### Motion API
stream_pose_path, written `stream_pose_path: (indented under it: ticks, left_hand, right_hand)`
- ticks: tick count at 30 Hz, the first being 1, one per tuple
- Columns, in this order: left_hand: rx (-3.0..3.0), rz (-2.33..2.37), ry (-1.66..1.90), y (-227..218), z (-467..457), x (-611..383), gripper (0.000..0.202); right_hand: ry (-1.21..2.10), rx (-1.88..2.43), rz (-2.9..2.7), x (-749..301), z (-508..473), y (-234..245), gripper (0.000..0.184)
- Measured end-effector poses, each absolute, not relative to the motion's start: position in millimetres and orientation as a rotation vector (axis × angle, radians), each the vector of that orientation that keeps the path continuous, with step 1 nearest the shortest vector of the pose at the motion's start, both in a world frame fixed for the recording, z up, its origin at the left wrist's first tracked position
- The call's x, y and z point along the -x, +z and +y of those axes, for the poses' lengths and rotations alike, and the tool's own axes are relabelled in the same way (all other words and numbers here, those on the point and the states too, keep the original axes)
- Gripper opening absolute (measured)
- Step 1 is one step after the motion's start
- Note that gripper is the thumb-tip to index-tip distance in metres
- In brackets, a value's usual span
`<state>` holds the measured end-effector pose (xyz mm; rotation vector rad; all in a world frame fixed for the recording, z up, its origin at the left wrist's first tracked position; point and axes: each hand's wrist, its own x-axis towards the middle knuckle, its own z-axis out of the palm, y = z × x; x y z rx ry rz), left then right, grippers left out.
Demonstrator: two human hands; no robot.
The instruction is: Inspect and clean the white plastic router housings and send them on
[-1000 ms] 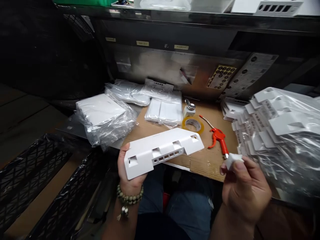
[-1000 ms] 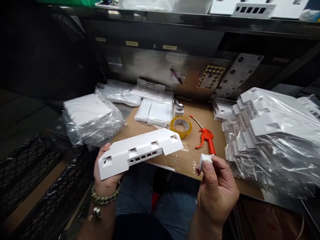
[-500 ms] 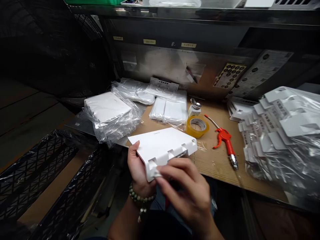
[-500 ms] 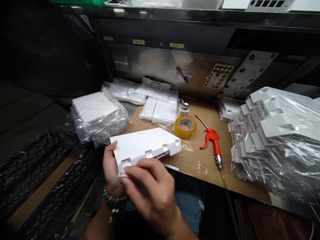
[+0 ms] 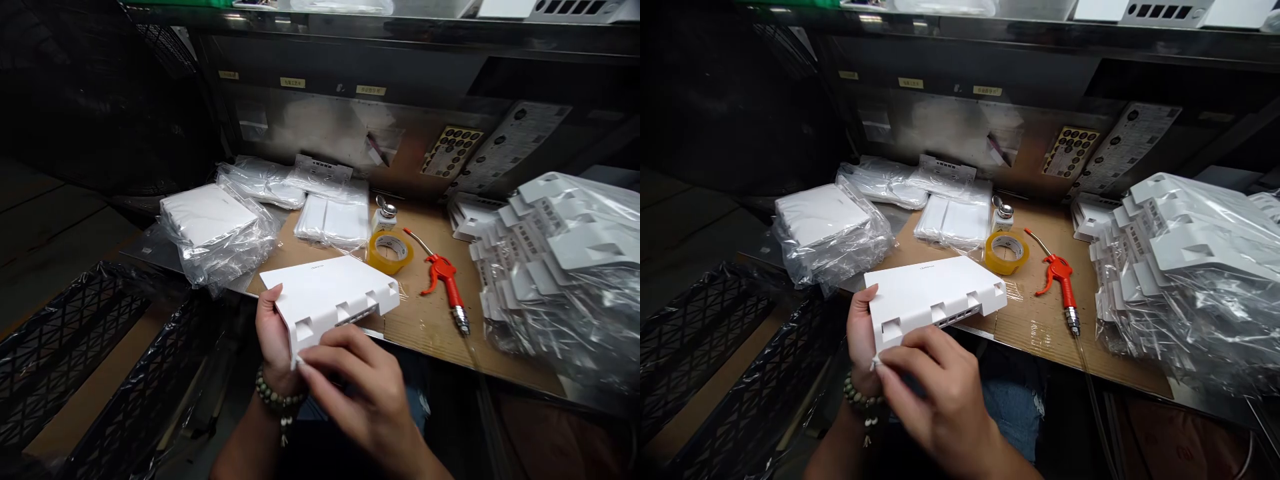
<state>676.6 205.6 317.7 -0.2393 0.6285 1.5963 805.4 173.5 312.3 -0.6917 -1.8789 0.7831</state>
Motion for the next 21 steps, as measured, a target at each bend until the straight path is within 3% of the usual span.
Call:
stream_pose_path:
  ticks: [6,10,16,21]
  left_hand:
    - [0.167,0.586,1.597,308.8,209.4,-656.7,0.053]
    - [-0.110,0.240,1.616,287.2,207.4,-639.4,0.059]
    - [-0.410,-0.262,1.424,247.4,209.3,-622.4,0.075]
    - [-0.430,0.156,1.512,252.6,201.1,-624.1,0.054]
  right_hand:
    - [0.695,0.936,-0.986,-881.0,195.7,309.7,0.007]
    - [0.721,0.939,-0.525,-920.1,213.7,292.5,0.017]
    - [0.858,1.039,-0.583,-912.0,220.0,274.7,0.026]
    - [0.990,1.037,-0.657,-890.8,219.1,269.7,0.030]
